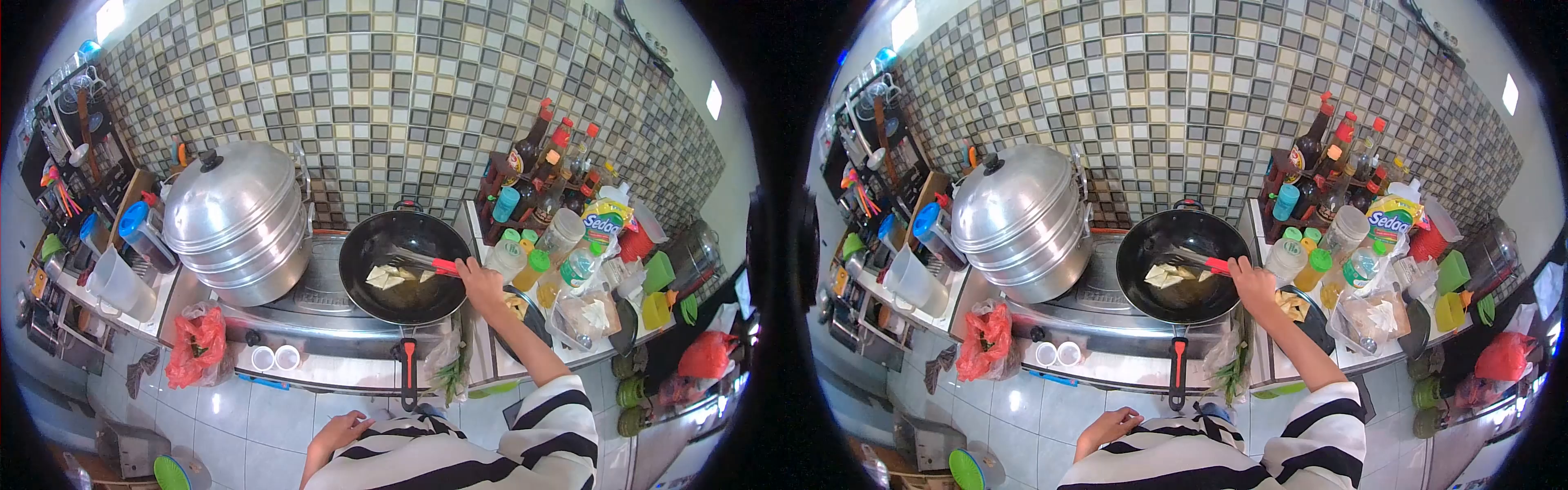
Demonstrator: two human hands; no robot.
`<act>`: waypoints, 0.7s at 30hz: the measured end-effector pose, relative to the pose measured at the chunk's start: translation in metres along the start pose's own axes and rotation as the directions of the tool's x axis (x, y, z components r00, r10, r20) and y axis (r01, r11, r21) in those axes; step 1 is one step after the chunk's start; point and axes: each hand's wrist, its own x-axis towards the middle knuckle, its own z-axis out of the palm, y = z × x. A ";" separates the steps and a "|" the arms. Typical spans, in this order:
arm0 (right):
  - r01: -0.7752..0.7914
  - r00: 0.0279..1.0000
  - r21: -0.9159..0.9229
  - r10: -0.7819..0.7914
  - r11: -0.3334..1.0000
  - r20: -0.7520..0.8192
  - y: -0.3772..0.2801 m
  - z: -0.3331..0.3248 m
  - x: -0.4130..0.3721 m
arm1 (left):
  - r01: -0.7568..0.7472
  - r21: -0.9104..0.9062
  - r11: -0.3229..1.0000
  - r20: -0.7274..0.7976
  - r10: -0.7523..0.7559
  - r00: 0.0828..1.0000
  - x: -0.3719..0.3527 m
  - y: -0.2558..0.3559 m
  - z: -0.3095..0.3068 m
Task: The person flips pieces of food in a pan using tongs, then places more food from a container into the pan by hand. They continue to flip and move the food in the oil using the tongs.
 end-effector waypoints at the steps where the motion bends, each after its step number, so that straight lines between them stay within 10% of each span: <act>1: 0.008 1.000 -0.027 -0.008 1.000 -0.014 0.003 -0.002 -0.002 | 0.006 0.008 1.000 -0.001 -0.006 1.000 -0.001 0.002 -0.001; 13: -0.147 0.948 0.027 0.134 0.989 0.290 0.006 -0.087 -0.027 | -0.010 -0.002 1.000 0.017 0.010 1.000 0.005 0.002 0.000; 21: -0.133 0.988 0.112 0.122 0.985 0.097 -0.017 -0.022 -0.046 | -0.026 0.042 0.999 0.033 0.025 0.999 0.008 0.008 0.000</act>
